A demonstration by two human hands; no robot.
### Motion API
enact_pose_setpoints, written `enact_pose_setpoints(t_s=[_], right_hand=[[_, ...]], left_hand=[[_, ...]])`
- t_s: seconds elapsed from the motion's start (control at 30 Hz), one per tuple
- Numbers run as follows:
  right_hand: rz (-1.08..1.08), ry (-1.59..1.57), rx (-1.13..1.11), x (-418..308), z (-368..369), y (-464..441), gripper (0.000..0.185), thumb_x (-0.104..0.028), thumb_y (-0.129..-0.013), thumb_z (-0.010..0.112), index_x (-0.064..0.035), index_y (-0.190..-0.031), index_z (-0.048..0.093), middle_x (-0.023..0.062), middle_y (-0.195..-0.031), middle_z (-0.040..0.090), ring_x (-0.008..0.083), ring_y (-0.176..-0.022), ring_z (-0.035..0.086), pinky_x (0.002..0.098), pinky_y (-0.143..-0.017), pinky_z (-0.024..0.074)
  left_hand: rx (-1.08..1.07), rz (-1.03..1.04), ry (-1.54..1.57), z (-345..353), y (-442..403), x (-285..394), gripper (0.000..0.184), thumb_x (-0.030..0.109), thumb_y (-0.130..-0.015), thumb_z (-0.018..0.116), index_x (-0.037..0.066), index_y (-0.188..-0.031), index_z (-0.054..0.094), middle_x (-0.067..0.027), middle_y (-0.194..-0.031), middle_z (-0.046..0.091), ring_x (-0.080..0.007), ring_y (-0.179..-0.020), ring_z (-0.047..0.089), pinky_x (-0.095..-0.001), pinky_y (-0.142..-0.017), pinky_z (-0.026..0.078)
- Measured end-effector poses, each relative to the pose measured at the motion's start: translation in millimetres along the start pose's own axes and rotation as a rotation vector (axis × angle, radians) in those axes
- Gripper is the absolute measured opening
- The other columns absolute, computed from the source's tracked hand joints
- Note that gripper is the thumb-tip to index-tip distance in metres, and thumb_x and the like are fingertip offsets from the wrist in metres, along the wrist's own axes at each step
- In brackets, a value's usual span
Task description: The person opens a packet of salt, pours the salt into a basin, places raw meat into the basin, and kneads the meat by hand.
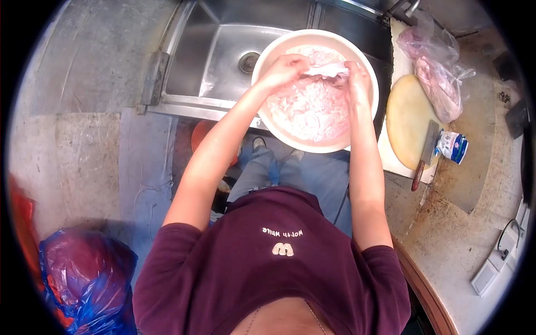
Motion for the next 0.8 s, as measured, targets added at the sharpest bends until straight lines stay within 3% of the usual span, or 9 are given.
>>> enact_pose_setpoints(t_s=[0.1, 0.13, 0.23, 0.33, 0.63, 0.73, 0.8], right_hand=[[0.008, -0.144, 0.049, 10, -1, -10, 0.009, -0.003, -0.079, 0.052, 0.0042, -0.081, 0.057, 0.0101, -0.070, 0.058, 0.0187, -0.054, 0.055, 0.0295, -0.051, 0.0462], [-0.005, -0.183, 0.073, 13, -1, -14, 0.008, -0.003, -0.078, 0.052, 0.0039, -0.081, 0.057, 0.0098, -0.069, 0.057, 0.0185, -0.053, 0.054, 0.0297, -0.050, 0.0460], [0.013, -0.222, 0.130, 22, -5, -24, 0.006, -0.001, -0.077, 0.053, 0.0027, -0.081, 0.056, 0.0094, -0.068, 0.055, 0.0183, -0.053, 0.053, 0.0314, -0.048, 0.0452], [0.072, -0.168, 0.161, 21, -10, -24, 0.003, 0.001, -0.077, 0.052, 0.0020, -0.079, 0.054, 0.0085, -0.067, 0.053, 0.0184, -0.053, 0.053, 0.0330, -0.045, 0.0446], [0.103, -0.105, 0.035, 30, -15, -28, 0.004, 0.001, -0.078, 0.050, 0.0026, -0.074, 0.050, 0.0095, -0.059, 0.048, 0.0187, -0.045, 0.048, 0.0349, -0.039, 0.0431], [0.099, -0.111, 0.011, 31, -15, -24, 0.008, 0.001, -0.078, 0.050, 0.0013, -0.071, 0.050, 0.0087, -0.057, 0.047, 0.0181, -0.044, 0.048, 0.0342, -0.038, 0.0412], [0.083, -0.105, -0.013, 29, -12, -22, 0.010, 0.000, -0.078, 0.050, 0.0001, -0.068, 0.050, 0.0080, -0.056, 0.047, 0.0175, -0.044, 0.047, 0.0330, -0.038, 0.0396]], left_hand=[[-0.059, 0.086, -0.656, 23, 14, 12, 0.021, 0.018, -0.091, 0.053, 0.001, -0.099, 0.063, -0.0095, -0.078, 0.064, -0.0115, -0.075, 0.062, -0.0243, -0.067, 0.047], [-0.114, 0.115, -0.866, 32, 15, 13, 0.022, 0.020, -0.091, 0.051, 0.002, -0.095, 0.063, -0.0180, -0.078, 0.063, -0.0219, -0.075, 0.064, -0.0325, -0.069, 0.049], [-0.035, 0.355, -1.059, 42, 17, 11, 0.024, 0.020, -0.090, 0.049, 0.001, -0.091, 0.062, -0.0238, -0.081, 0.062, -0.0360, -0.080, 0.062, -0.0419, -0.073, 0.047], [-0.149, 0.301, -1.022, 46, 15, -2, 0.027, 0.022, -0.090, 0.047, -0.001, -0.087, 0.061, -0.0246, -0.082, 0.061, -0.0416, -0.082, 0.059, -0.0463, -0.075, 0.045], [-0.166, 0.349, -0.834, 29, 26, 6, 0.031, 0.025, -0.090, 0.046, -0.001, -0.083, 0.060, -0.0219, -0.077, 0.061, -0.0349, -0.074, 0.061, -0.0408, -0.067, 0.047], [-0.168, 0.394, -0.802, 23, 32, 3, 0.029, 0.025, -0.090, 0.047, -0.001, -0.083, 0.060, -0.0184, -0.072, 0.060, -0.0285, -0.068, 0.061, -0.0370, -0.064, 0.047], [-0.156, 0.314, -0.693, 16, 35, 0, 0.029, 0.024, -0.090, 0.048, -0.001, -0.082, 0.060, -0.0147, -0.072, 0.061, -0.0244, -0.066, 0.061, -0.0356, -0.064, 0.047]])
Point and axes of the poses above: each hand's wrist, its own y-axis away from the middle knuckle, its own z-axis out of the palm, x = y × z, the point moved 9 cm from there along -y, towards the middle knuckle
